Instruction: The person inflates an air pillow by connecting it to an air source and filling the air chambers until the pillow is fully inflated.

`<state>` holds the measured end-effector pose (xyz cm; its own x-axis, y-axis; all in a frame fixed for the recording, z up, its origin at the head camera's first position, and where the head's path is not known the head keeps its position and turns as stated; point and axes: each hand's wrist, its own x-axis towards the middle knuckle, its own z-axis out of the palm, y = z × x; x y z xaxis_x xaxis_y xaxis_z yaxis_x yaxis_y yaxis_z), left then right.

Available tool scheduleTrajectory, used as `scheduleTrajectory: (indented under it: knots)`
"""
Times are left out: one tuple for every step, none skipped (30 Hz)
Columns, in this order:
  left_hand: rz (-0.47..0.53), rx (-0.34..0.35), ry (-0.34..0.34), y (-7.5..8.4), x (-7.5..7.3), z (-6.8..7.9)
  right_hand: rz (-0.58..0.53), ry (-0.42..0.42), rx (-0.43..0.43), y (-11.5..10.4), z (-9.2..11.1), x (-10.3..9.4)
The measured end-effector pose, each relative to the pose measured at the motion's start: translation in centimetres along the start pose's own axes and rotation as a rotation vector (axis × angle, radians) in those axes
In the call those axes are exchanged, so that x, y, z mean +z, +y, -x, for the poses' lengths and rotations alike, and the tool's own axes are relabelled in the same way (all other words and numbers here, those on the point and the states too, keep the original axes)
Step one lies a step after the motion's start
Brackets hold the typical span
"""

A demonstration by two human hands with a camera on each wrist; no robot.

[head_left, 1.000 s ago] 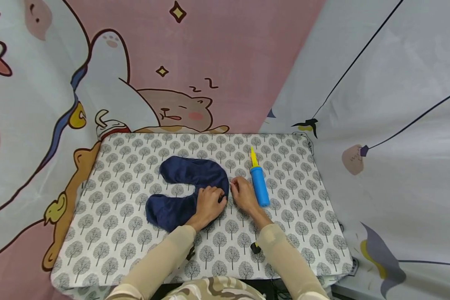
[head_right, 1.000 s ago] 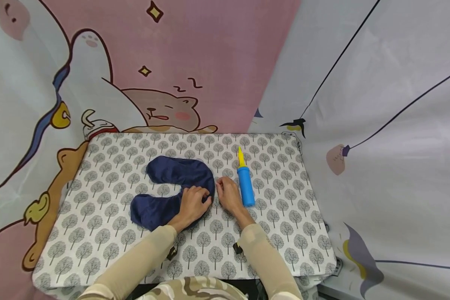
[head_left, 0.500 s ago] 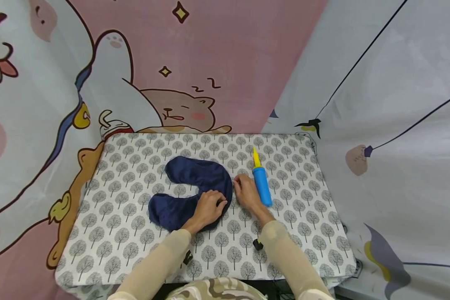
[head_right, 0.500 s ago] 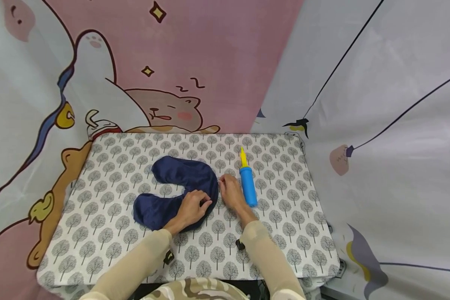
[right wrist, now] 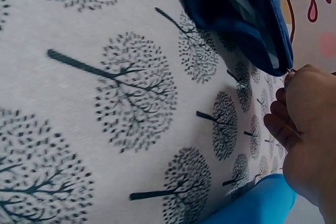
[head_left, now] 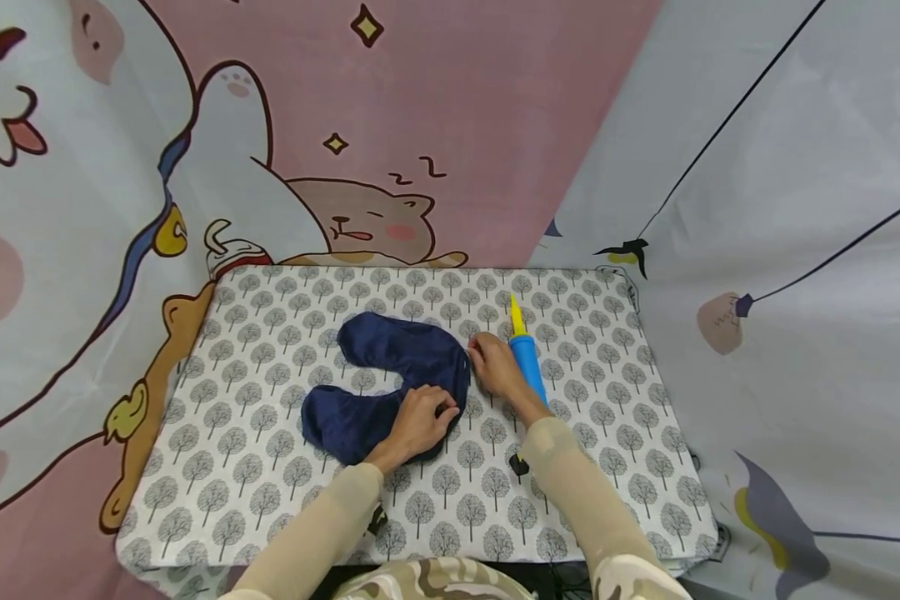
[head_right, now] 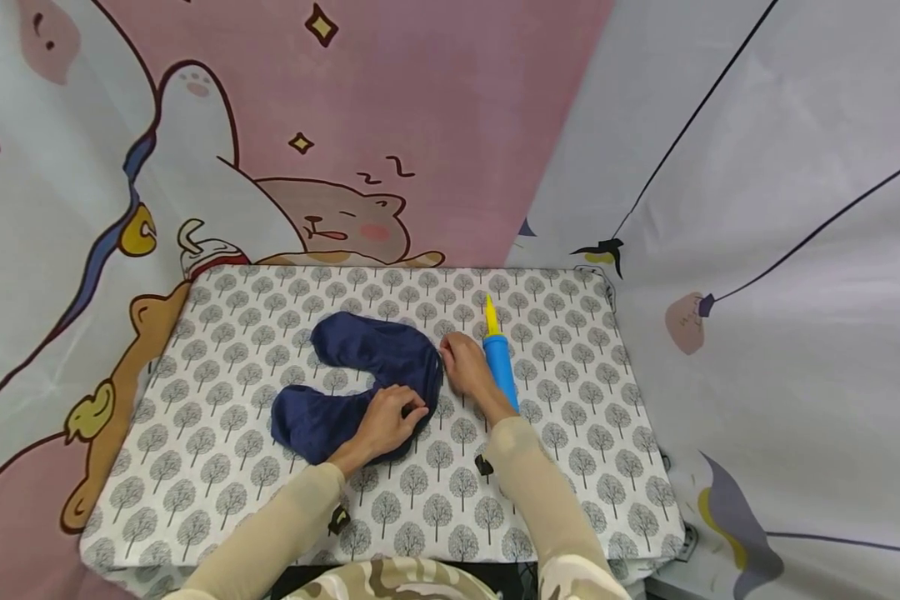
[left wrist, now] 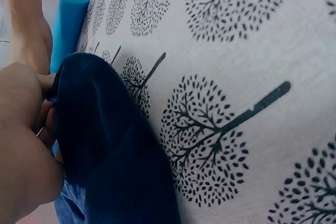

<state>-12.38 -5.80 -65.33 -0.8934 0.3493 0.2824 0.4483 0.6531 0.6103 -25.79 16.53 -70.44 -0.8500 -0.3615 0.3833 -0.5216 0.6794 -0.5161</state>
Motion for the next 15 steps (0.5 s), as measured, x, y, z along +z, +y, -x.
scheduleTrajectory:
  knots:
    - [0.008,0.000,-0.006,0.0,0.0,0.0,-0.011,-0.010,0.011,-0.2,-0.2,-0.1]
    - [0.011,0.002,-0.006,0.1,-0.1,0.0,-0.022,-0.022,0.026,-0.5,-0.5,-0.2]
    - [0.014,0.007,-0.001,0.1,-0.1,0.0,-0.034,-0.036,0.044,-0.8,-0.7,-0.4]
    - [0.015,0.013,0.006,0.1,-0.1,0.0,-0.036,-0.047,0.049,-1.3,-0.9,-0.7]
    - [0.016,0.021,0.017,0.1,-0.1,0.0,-0.032,-0.059,0.053,-1.8,-1.1,-1.0]
    - [0.019,0.029,0.029,0.0,-0.1,0.0,-0.027,-0.073,0.055,-2.2,-1.3,-1.2]
    - [0.024,0.036,0.042,0.0,-0.1,0.0,-0.014,-0.088,0.053,-2.7,-1.5,-1.5]
    - [0.030,0.046,0.057,-0.2,0.0,0.0,0.008,-0.103,0.047,-3.2,-1.7,-1.8]
    - [0.040,0.052,0.067,-0.3,0.0,0.0,0.031,-0.113,0.036,-3.5,-1.8,-2.0]
    - [0.049,0.056,0.075,-0.4,0.0,-0.1,0.050,-0.123,0.030,-3.9,-2.0,-2.2]
    - [0.072,0.053,0.083,-0.6,0.0,-0.1,0.055,-0.127,0.034,-4.0,-2.0,-2.2]
    - [0.097,0.046,0.086,-0.8,0.0,-0.1,0.051,-0.129,0.045,-4.0,-2.1,-2.2]
    - [0.116,0.040,0.085,-0.9,-0.1,-0.1,0.033,-0.121,0.058,-3.8,-2.0,-2.0]
    - [0.133,0.036,0.087,-1.0,-0.2,-0.2,0.013,-0.107,0.071,-3.5,-1.9,-1.8]
    - [0.151,0.022,0.083,-1.1,-0.4,-0.3,-0.013,-0.092,0.083,-3.1,-1.8,-1.5]
